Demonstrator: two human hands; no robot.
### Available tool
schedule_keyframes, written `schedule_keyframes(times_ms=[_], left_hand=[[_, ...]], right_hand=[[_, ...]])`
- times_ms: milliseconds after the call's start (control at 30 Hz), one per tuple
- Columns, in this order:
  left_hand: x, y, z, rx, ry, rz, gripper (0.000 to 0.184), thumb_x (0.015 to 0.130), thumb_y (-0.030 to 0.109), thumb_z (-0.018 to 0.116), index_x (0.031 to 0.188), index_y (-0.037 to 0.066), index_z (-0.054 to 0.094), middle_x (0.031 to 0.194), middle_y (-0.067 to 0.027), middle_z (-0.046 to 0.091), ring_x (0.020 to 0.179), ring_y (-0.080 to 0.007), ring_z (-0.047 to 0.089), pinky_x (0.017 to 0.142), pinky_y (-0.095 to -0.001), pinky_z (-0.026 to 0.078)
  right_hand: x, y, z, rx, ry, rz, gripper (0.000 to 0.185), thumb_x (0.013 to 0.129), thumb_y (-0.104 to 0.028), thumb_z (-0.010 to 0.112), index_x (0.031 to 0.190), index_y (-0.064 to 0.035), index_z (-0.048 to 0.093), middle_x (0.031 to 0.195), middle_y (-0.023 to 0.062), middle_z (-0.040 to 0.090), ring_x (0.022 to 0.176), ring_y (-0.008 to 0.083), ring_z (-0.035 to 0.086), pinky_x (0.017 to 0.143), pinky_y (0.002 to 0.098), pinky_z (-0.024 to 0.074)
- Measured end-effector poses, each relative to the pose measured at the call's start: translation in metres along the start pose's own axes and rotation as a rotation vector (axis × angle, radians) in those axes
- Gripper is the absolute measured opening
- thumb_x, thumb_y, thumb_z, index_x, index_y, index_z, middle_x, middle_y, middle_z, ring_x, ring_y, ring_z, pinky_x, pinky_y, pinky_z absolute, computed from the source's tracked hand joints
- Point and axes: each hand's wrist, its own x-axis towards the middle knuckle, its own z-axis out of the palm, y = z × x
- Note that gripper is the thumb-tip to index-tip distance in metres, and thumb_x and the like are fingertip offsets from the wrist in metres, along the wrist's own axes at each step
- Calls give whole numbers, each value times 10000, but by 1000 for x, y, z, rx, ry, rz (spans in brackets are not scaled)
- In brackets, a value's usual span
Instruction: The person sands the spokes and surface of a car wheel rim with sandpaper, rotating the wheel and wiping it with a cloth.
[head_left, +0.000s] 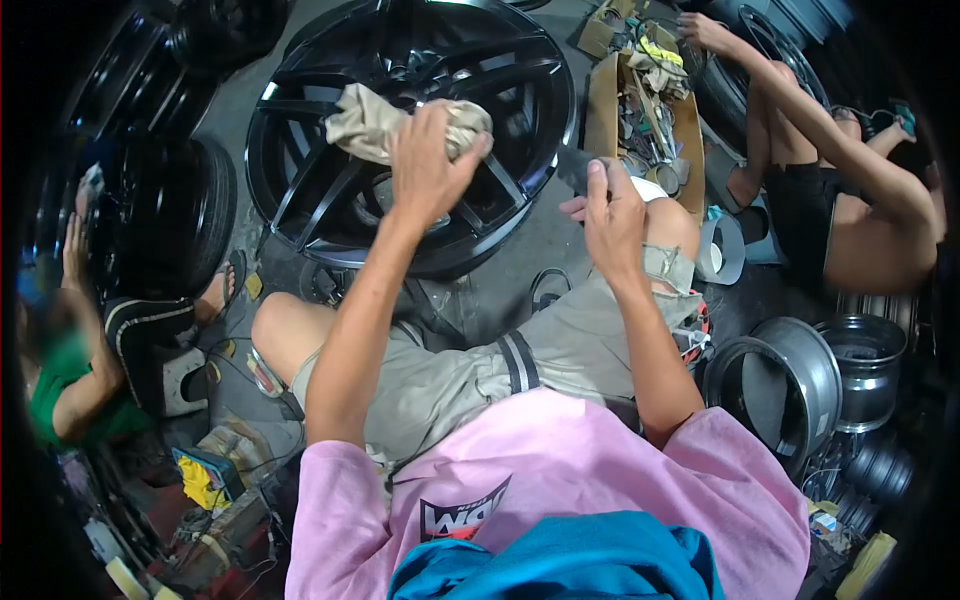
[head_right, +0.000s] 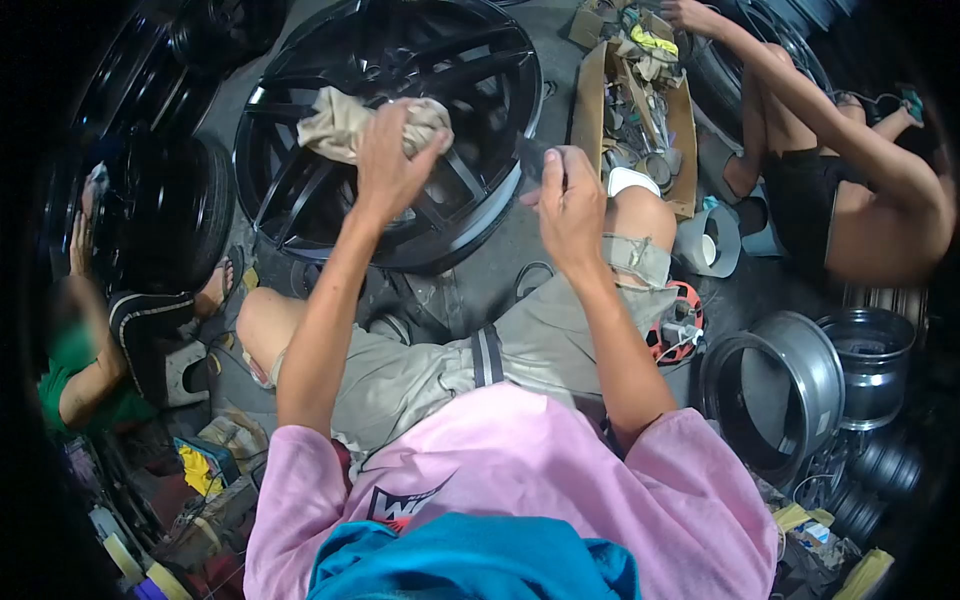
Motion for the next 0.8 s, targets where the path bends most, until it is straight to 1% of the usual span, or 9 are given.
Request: schedule_keyframes(times_ms=[100, 200, 300, 400, 500, 533, 633, 700, 800], left_hand=[[-27, 53, -18, -85, -155, 105, 468, 874, 284, 840, 1194, 11, 634, 1280, -180, 624, 1189, -406, 577, 1018, -483, 454], [-50, 62, -40, -157, -351, 155, 555, 723, 123, 894, 1199, 29, 625, 1311, -162, 593, 1196, -407, 551, 1018, -493, 453], [-56, 66, -79, -46, -525, 273, 574, 691, 114, 900, 1193, 46, 629, 1300, -154, 584, 1195, -406, 552, 1013, -494, 458], [-57, 29, -123, 33, -691, 212, 568, 733, 191, 907, 1211, 55, 631, 1315, -168, 576, 1266, -429, 562, 1067, -524, 479], [-30, -16, -159, 155, -555, 80, 424, 844, 198, 857, 1174, 20, 659, 1185, -191, 644, 1179, -413, 620, 1024, -479, 512], [-21, -35, -165, 142, -388, 22, 377, 869, 184, 840, 1145, 5, 655, 1188, -195, 647, 1133, -382, 637, 983, -448, 519], [43, -32, -170, 9, -165, -180, 325, 968, 245, 807, 1122, -1, 661, 992, -159, 707, 880, -293, 702, 824, -396, 551], [74, -35, -152, 90, 33, -43, 415, 947, 355, 840, 1120, 12, 683, 1083, -183, 702, 1011, -327, 701, 890, -433, 543], [85, -53, -117, 359, -172, 5, 534, 908, 439, 850, 1190, 13, 695, 1163, -197, 687, 1092, -382, 662, 953, -475, 534]], right_hand=[[1, 16, -8, -4, 47, 9, 288, 1116, -195, 610, 1075, 77, 694, 922, 105, 721, 736, 160, 757, 630, 296, 553], [-1, 46, -6, 98, 78, -46, 232, 1040, -158, 736, 1072, 71, 709, 877, 70, 730, 794, 125, 747, 660, 281, 546], [-4, 37, -11, 206, 124, -76, 174, 980, -87, 800, 1019, 55, 706, 841, 37, 718, 821, 109, 723, 670, 270, 525], [-3, 32, -19, 274, 39, 144, 223, 971, -144, 815, 944, 36, 688, 915, 55, 716, 774, 102, 676, 664, 286, 512], [-4, 41, -16, 42, 37, 25, 249, 932, -161, 812, 890, 27, 654, 880, 69, 702, 679, 132, 610, 654, 321, 502], [0, 47, -11, -14, 88, -227, 243, 909, -157, 797, 883, 27, 641, 831, 72, 673, 663, 168, 586, 655, 341, 496], [-11, 30, -10, 6, 29, -288, 199, 867, -120, 744, 880, 29, 613, 785, 111, 635, 675, 275, 596, 671, 387, 498], [-16, 26, -7, -26, -123, -171, 204, 889, -149, 759, 904, 17, 641, 815, 141, 633, 718, 306, 644, 684, 414, 508], [-28, 15, 0, -74, -163, -274, 183, 907, -116, 801, 956, 16, 684, 897, 154, 639, 746, 337, 670, 692, 429, 518]])
